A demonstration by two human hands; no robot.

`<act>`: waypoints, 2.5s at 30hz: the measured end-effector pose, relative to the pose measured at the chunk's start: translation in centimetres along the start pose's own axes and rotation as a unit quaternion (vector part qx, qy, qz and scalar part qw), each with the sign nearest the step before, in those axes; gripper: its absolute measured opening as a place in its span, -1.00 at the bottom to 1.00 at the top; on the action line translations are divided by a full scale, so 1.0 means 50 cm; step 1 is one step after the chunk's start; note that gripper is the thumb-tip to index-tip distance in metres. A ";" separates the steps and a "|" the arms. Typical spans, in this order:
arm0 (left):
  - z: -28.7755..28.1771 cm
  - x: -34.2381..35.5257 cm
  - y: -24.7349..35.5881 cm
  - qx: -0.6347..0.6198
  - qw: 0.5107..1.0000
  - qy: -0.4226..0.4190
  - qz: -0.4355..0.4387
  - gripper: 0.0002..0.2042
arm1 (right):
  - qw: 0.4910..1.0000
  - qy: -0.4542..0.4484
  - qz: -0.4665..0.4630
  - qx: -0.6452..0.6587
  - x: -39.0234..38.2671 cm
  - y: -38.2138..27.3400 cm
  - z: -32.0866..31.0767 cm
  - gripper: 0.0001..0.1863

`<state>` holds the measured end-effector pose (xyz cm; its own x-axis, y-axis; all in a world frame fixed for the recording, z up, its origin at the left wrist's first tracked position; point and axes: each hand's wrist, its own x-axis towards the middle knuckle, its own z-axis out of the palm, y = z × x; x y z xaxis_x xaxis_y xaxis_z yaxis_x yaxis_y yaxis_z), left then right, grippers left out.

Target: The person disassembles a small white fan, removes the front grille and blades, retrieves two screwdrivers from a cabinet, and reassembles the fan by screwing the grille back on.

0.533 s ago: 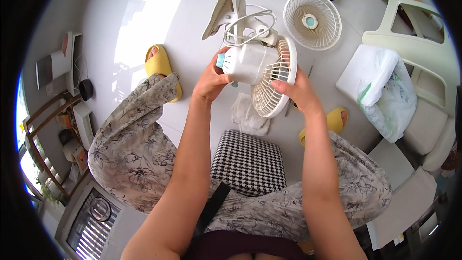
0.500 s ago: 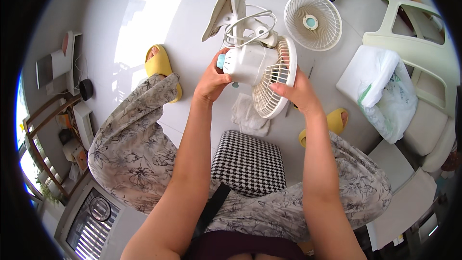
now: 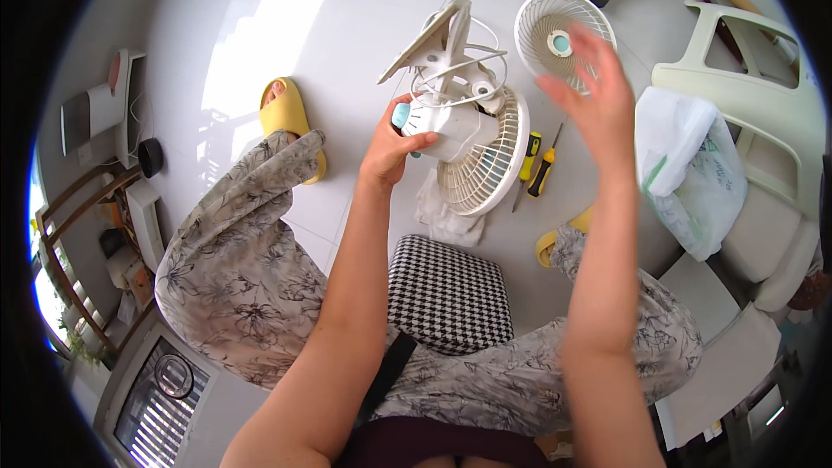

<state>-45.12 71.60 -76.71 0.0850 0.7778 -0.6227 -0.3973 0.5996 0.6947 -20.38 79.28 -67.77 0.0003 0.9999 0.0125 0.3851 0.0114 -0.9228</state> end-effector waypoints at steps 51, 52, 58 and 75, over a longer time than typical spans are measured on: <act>0.033 -0.018 0.000 0.117 0.990 0.071 -0.045 -0.29 | 0.919 -0.010 -0.261 -0.297 0.051 0.008 0.093 -0.91; 0.031 -0.019 0.000 0.130 0.988 0.069 -0.039 -0.29 | 0.919 -0.009 -0.247 -0.308 0.060 -0.003 0.087 -0.90; 0.047 -0.028 0.023 0.291 0.957 0.015 0.003 -0.29 | 0.895 -0.016 -0.249 -0.369 0.127 -0.010 0.036 -0.92; -0.007 -0.035 0.027 0.066 0.998 -0.020 -0.008 -0.38 | 0.893 -0.101 0.438 0.029 0.087 0.164 -0.156 -0.87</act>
<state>-46.12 71.01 -74.79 0.1278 0.7731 -0.6213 -0.2720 0.6297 0.7276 -10.04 83.69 -72.28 0.1088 0.6061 -0.7879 0.2708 -0.7807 -0.5631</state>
